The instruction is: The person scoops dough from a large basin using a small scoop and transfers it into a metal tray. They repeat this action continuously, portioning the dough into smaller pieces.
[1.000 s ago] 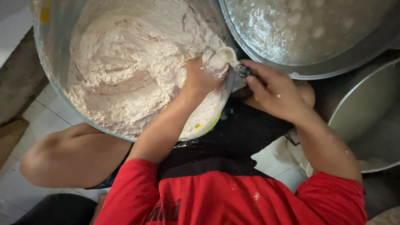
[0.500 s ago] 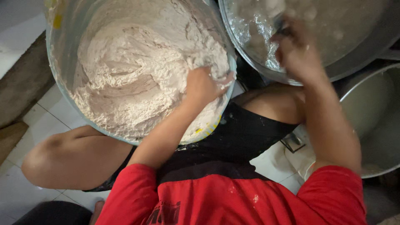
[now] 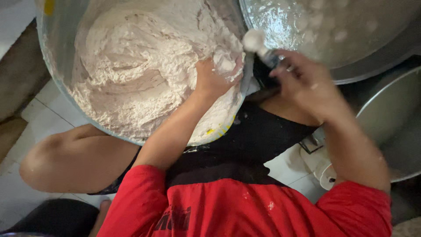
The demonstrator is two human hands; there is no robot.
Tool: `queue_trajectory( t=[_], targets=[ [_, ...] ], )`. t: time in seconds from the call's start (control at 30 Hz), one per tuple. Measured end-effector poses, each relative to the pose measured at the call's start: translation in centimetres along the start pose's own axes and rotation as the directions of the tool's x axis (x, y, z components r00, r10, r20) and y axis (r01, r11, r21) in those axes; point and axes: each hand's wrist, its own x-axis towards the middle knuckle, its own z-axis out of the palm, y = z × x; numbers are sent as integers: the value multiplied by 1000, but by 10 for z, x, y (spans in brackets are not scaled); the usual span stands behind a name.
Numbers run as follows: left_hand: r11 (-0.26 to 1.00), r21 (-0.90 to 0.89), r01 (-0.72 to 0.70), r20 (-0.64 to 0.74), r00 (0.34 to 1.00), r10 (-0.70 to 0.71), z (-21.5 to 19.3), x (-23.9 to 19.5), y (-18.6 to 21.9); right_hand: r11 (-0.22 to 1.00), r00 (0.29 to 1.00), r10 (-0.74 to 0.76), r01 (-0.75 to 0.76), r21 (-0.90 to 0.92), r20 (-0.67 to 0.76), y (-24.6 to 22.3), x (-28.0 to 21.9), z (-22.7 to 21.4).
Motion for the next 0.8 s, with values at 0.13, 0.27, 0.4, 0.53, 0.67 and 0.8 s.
queue_trajectory(
  t=[0.13,0.27,0.4,0.53,0.67,0.8],
  targets=[
    [994,-16,-111,-18,994,111,-3,4,7,925,941,-334,319,-208,-43,-19,-14,30],
    [994,107,17,96,995,-27,-2,7,16,959,966,-259,257,-121,6,-25,-12,39],
    [931,336,144,120,974,-194,-13,13,20,989,987,48,-68,128,152,-24,3,38],
    [897,436,65,145,979,-141,-42,15,20,958,982,149,-172,231,114,-20,33,24],
    [701,706,-96,220,971,-88,-68,-21,12,983,949,-147,108,-150,-279,-14,81,6],
    [556,804,-211,419,864,-279,-60,-61,-3,782,782,-525,288,-553,-335,-12,112,-5]
  ],
)
